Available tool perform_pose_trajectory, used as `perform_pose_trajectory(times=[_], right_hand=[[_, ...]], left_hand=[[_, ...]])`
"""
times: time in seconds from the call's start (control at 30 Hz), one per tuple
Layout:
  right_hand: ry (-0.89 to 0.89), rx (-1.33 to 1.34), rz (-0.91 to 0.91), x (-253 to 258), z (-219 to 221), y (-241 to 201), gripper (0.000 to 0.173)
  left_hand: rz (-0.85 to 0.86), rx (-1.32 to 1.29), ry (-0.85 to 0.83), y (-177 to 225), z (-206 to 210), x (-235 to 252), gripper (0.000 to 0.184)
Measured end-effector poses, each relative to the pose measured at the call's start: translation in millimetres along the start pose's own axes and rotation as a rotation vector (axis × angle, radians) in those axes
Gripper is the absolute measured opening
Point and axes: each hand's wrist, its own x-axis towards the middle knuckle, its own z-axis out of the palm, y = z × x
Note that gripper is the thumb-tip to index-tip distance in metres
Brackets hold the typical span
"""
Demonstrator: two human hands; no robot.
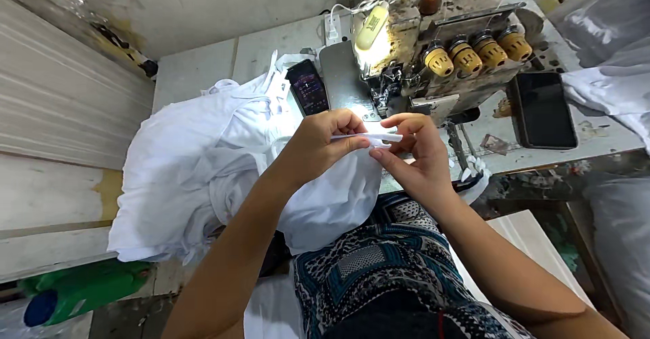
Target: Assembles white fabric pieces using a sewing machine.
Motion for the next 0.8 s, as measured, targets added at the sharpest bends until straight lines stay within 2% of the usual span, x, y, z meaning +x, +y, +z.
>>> perform_pose_trajectory(times=[0.1,0.27,0.33,0.43,0.53,0.67,0.8], right_hand=[[-0.058,-0.038,0.043,0,-2,-2,0.025],[-0.11,0.221,0.301,8,-5,-14,0.014],[-0.102,0.273,0.32,10,-6,-16,0.006],[-0.06,0.29,0.232,10,-5,-14,0.004],[-0.049,0.267,0.134,14,-7,-13,0.008],[-0.11,0.072,-0.007,23,-12,-18,0.008],[-0.165,-0.113,-0.143,25,-19,-32,0.016]], left_hand=[[-0.025,0.014,0.01,5,3,-5,0.009],[-0.045,0.051,0.031,6,2,-10,0.009],[-0.052,0.054,0.035,8,2,-10,0.009],[-0.024,0.075,0.045,6,3,-9,0.012],[-0.005,0.151,0.075,7,4,-7,0.016],[0.001,0.233,0.118,10,3,-5,0.018],[-0.041,0.311,0.132,24,4,-8,0.017]])
